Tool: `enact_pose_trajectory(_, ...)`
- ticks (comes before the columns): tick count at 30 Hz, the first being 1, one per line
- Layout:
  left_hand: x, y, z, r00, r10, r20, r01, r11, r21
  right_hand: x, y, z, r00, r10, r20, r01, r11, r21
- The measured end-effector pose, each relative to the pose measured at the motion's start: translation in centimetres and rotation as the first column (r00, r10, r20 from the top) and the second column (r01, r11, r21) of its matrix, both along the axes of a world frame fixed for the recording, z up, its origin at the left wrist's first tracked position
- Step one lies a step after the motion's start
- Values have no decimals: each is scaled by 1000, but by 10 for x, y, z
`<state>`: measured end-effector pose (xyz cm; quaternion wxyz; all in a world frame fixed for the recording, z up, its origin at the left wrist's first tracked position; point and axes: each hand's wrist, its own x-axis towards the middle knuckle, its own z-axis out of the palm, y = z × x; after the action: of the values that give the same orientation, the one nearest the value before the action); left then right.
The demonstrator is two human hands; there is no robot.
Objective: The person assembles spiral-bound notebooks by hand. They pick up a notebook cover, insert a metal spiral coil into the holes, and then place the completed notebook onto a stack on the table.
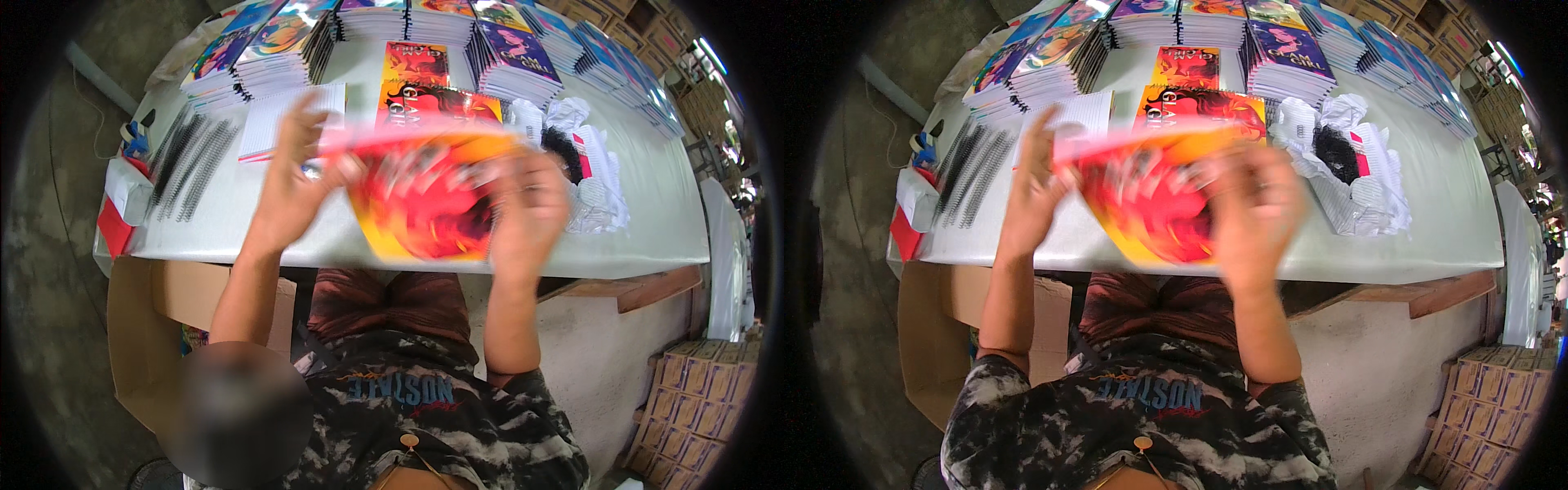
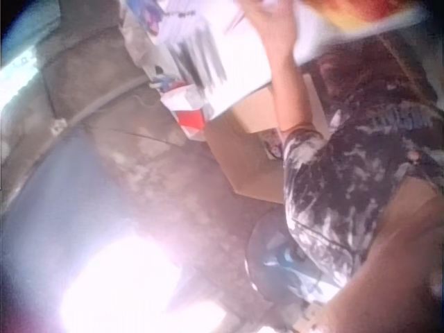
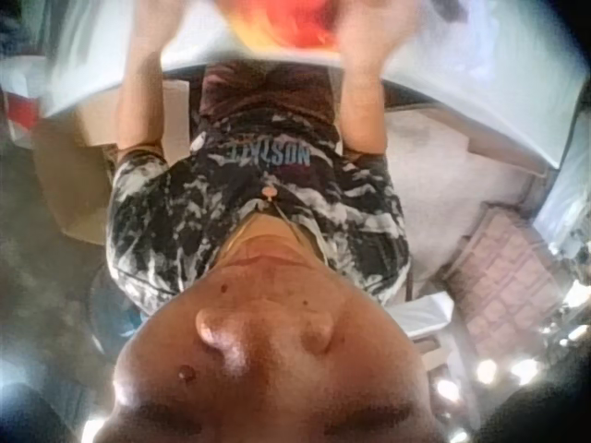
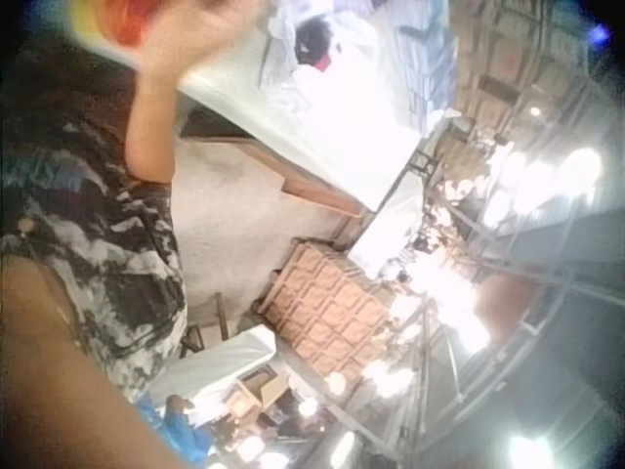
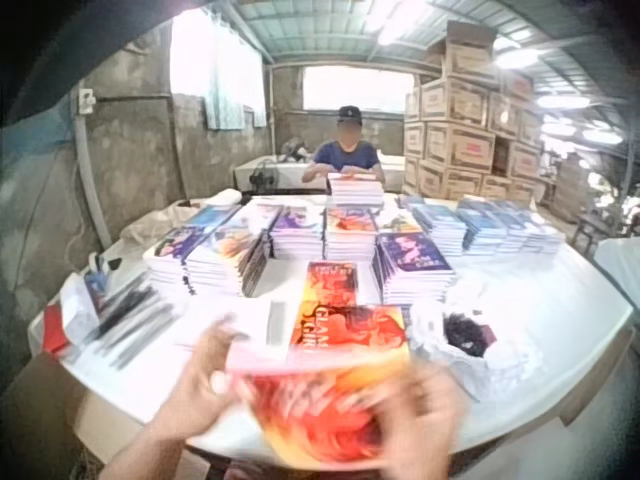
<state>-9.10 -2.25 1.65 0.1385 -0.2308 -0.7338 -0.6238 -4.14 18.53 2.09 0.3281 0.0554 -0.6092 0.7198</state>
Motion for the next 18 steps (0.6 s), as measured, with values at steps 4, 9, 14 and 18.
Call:
enact_pose_trajectory(4, -12, 30, 9, 883, -173, 437, 8, 935, 355, -29, 16, 14, 954, -252, -162, 158, 882, -444)
enact_pose_trajectory(9, -51, 57, -19, 933, 359, -19, -359, 932, -40, -63, 44, -73, 868, -491, 75, 456, 848, 270)
enact_pose_trajectory(14, -55, 51, -72, 668, 461, -584, -715, 614, -334, -63, 43, -126, 908, -398, 129, 335, 876, 348)
enact_pose_trajectory(18, -90, 47, -45, 749, 428, -507, -589, 780, -212, -56, 41, -124, 948, -312, 69, 285, 923, 259)
